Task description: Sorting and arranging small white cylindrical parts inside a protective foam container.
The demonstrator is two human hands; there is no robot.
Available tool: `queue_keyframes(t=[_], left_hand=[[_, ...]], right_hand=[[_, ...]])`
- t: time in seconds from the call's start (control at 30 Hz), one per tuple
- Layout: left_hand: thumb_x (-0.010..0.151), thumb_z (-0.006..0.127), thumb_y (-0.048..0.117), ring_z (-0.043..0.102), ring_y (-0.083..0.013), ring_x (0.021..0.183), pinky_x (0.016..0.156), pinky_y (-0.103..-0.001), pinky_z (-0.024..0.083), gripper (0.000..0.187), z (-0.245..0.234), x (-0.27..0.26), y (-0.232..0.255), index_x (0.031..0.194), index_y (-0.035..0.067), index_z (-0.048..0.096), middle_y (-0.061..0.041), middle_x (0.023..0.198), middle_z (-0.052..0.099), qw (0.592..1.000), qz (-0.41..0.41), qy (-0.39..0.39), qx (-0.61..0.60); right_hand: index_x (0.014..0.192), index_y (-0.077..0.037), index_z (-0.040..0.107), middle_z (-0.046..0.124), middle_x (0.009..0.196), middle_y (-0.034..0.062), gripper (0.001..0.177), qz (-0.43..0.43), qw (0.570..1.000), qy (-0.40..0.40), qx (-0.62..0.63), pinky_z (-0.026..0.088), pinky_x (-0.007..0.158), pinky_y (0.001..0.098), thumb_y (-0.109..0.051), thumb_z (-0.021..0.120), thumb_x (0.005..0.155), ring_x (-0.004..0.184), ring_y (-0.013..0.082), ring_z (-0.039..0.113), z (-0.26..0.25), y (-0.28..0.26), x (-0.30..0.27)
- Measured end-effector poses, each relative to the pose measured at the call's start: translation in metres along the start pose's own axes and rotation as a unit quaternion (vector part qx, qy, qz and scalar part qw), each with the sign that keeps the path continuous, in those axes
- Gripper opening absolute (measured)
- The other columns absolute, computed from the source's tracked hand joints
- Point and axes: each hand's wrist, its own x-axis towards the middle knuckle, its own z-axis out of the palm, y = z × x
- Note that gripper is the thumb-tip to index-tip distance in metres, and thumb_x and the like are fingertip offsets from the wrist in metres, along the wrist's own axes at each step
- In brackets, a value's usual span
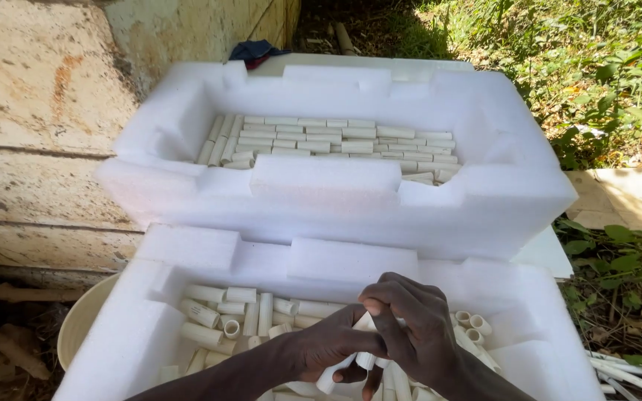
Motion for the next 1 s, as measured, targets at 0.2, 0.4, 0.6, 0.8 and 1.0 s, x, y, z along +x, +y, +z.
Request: queue_keyframes(t=[0.2,0.4,0.6,0.8,1.0], left_hand=[[0.081,0.064,0.015,0.05,-0.0126,0.036,0.029,-0.016,0.026,0.013,-0.009,0.004,-0.004,0.081,0.001,0.064,-0.006,0.06,0.055,0.997,0.039,0.059,0.022],[0.079,0.061,0.013,0.046,-0.0112,0.035,0.029,-0.017,0.027,0.012,-0.01,0.003,-0.004,0.075,0.004,0.055,-0.012,0.065,0.056,0.998,0.04,0.054,0.011],[0.079,0.057,0.012,0.043,-0.009,0.034,0.029,-0.017,0.027,0.016,-0.011,-0.003,0.013,0.077,-0.002,0.065,-0.015,0.072,0.069,0.994,0.048,0.086,0.041],[0.081,0.06,0.012,0.034,-0.0081,0.03,0.032,-0.018,0.022,0.019,-0.017,0.003,-0.003,0.065,0.004,0.056,-0.005,0.052,0.048,0.99,0.085,0.116,-0.004],[0.088,0.055,0.008,0.04,-0.0091,0.034,0.031,-0.016,0.025,0.023,-0.003,-0.005,0.014,0.07,-0.002,0.064,-0.012,0.066,0.063,0.994,0.103,0.035,-0.028]], right_hand=[[0.083,-0.006,0.053,0.052,0.063,0.0026,0.021,-0.063,0.997,-0.024,-0.038,0.037,0.047,0.03,-0.016,0.045,0.099,0.05,0.0174,0.044,-0.003,0.005,0.003],[0.099,-0.005,0.052,0.053,0.065,0.0029,0.011,-0.092,0.995,-0.01,-0.045,0.041,0.049,0.0291,-0.016,0.049,0.099,0.051,0.0165,0.045,-0.007,0.006,-0.003],[0.094,-0.005,0.059,0.062,0.078,0.0064,0.011,-0.095,0.985,-0.068,-0.126,0.046,0.053,0.0323,-0.013,0.052,0.097,0.062,0.0204,0.057,-0.011,0.012,0.0],[0.084,-0.011,0.053,0.056,0.074,0.0008,0.021,-0.054,0.978,-0.076,-0.189,0.04,0.048,0.0321,-0.022,0.046,0.1,0.061,0.018,0.052,-0.002,0.009,0.0],[0.088,-0.016,0.058,0.058,0.05,-0.0123,0.022,0.045,0.987,-0.073,-0.138,0.044,0.039,0.0268,-0.028,0.043,0.099,0.04,0.0061,0.061,-0.009,0.009,-0.005]])
